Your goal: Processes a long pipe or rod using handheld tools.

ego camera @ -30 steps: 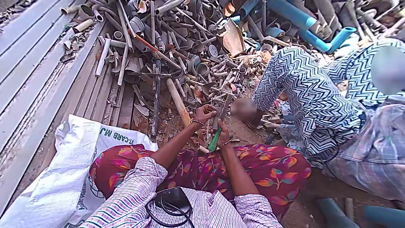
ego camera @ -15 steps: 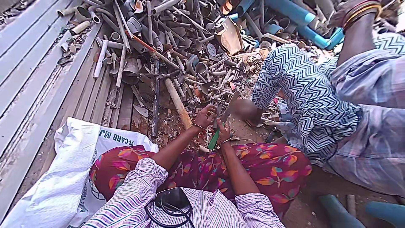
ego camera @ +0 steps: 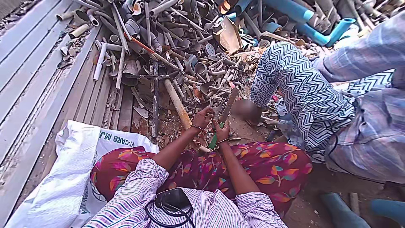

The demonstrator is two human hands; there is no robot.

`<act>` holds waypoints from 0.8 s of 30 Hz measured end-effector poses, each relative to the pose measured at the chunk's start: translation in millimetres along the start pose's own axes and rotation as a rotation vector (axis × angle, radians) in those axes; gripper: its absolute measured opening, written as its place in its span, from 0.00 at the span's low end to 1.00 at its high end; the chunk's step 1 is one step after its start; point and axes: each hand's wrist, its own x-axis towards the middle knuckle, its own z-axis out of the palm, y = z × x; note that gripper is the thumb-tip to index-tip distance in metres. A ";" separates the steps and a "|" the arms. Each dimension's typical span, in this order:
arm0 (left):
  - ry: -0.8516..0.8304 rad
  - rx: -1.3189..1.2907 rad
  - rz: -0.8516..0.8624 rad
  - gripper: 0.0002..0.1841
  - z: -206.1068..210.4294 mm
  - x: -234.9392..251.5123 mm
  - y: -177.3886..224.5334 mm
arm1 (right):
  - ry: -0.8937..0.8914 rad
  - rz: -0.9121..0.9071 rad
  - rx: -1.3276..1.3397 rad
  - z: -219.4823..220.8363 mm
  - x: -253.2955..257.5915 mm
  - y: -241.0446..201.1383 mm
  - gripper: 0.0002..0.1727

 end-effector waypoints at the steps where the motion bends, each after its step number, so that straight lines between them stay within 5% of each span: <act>1: -0.003 0.011 -0.009 0.14 0.6 0.1 -0.3 | 0.000 -0.003 -0.012 -0.5 1.1 1.0 0.19; 7: -0.003 -0.027 0.001 0.18 3.8 -0.3 -4.4 | 0.017 -0.057 -0.152 -1.3 4.0 2.6 0.23; 16: -0.040 -0.135 -0.108 0.10 -4.2 -1.2 4.1 | 0.028 -0.103 -0.430 -1.4 -2.2 -6.0 0.30; 21: 0.036 -0.443 -0.387 0.30 -6.9 -1.1 17.5 | 0.019 -0.210 -0.431 -0.9 -1.1 -1.0 0.29; 24: 0.019 -0.518 -0.384 0.24 -15.2 0.2 21.2 | 0.014 -0.201 -0.366 0.3 0.8 1.3 0.28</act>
